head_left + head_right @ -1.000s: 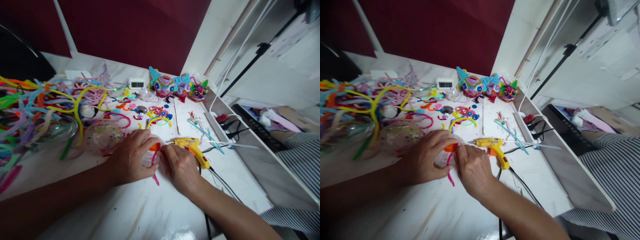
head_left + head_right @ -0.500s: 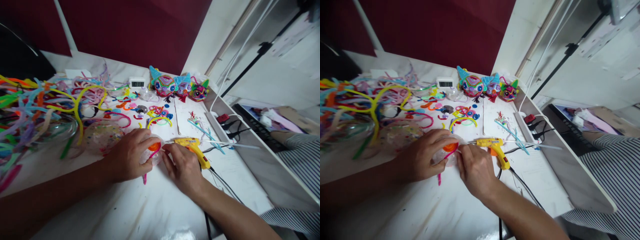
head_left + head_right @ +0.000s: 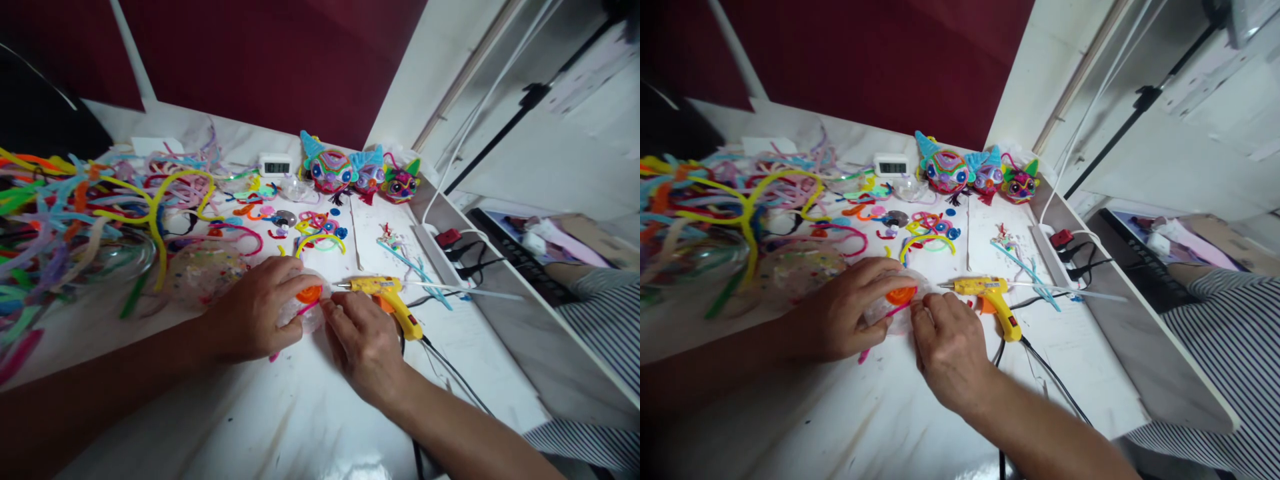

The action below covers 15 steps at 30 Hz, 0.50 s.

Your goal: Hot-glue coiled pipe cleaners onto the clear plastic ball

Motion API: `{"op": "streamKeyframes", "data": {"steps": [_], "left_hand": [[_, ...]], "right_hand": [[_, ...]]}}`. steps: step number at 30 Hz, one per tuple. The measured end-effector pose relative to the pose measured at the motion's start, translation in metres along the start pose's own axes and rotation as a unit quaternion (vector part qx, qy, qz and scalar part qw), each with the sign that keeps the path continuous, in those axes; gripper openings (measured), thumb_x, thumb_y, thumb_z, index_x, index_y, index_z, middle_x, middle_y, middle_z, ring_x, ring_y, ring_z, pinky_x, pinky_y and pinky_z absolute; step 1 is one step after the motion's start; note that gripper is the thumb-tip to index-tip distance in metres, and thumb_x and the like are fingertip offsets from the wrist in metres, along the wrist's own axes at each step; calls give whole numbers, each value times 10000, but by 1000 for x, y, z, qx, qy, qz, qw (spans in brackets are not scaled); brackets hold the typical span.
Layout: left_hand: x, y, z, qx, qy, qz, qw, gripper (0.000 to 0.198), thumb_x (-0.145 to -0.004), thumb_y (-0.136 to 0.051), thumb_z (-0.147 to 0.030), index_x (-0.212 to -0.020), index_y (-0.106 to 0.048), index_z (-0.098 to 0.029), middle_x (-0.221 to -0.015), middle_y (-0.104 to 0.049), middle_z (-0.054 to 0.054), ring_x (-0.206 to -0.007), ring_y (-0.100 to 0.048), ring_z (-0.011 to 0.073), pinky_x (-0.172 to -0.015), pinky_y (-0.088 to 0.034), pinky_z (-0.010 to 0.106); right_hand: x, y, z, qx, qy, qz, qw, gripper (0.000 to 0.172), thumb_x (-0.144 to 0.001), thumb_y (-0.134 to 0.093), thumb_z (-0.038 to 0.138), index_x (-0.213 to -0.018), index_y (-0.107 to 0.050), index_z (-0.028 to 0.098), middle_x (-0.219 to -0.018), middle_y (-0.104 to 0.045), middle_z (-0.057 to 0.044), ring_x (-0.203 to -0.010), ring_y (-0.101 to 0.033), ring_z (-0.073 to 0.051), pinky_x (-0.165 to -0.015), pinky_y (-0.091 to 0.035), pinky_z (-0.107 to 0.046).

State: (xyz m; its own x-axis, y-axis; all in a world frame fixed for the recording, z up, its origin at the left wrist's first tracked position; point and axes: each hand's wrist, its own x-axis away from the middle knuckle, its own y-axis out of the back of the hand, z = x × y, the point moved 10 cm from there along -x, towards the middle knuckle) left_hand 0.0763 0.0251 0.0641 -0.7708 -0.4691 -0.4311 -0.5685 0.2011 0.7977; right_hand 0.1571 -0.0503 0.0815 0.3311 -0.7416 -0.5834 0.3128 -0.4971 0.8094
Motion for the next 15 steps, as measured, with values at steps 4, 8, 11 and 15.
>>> {"op": "streamKeyframes", "data": {"steps": [4, 8, 11, 15], "left_hand": [[-1, 1, -1, 4, -10, 15, 1000, 459, -776, -561, -149, -1224, -645, -208, -1161, -606, 96, -1073, -606, 290, -940, -523, 442], [-2, 1, 1, 7, -13, 31, 999, 466, -810, -540, -158, -1265, -633, -206, -1186, -603, 102, -1079, -606, 291, -948, -513, 446], [-2, 1, 3, 11, -18, 34, 999, 439, -835, -526, -161, -1256, -635, -219, -1180, -607, 91, -1053, -611, 279, -935, -509, 429], [-3, 2, 5, 13, -20, 35, 999, 407, -876, -509, -169, -1257, -640, -226, -1175, -614, 77, -1038, -610, 264, -933, -505, 405]], "right_hand": [[-1, 1, 4, 38, 18, 5, 999, 278, -1034, -476, 111, -987, -750, 107, -911, -727, -117, -739, -534, -219, -595, -440, -368], [-1, 0, 10, 55, 45, 8, 997, 314, -1032, -446, 86, -952, -749, 102, -942, -732, -125, -736, -498, -219, -590, -416, -373], [0, -2, 13, 66, 59, 6, 996, 313, -1027, -432, 61, -981, -740, 95, -948, -727, -131, -748, -505, -218, -592, -415, -369], [1, -4, 13, 74, 66, 7, 995, 261, -1004, -470, 47, -999, -724, 104, -920, -705, -123, -733, -510, -212, -587, -396, -363]]}}
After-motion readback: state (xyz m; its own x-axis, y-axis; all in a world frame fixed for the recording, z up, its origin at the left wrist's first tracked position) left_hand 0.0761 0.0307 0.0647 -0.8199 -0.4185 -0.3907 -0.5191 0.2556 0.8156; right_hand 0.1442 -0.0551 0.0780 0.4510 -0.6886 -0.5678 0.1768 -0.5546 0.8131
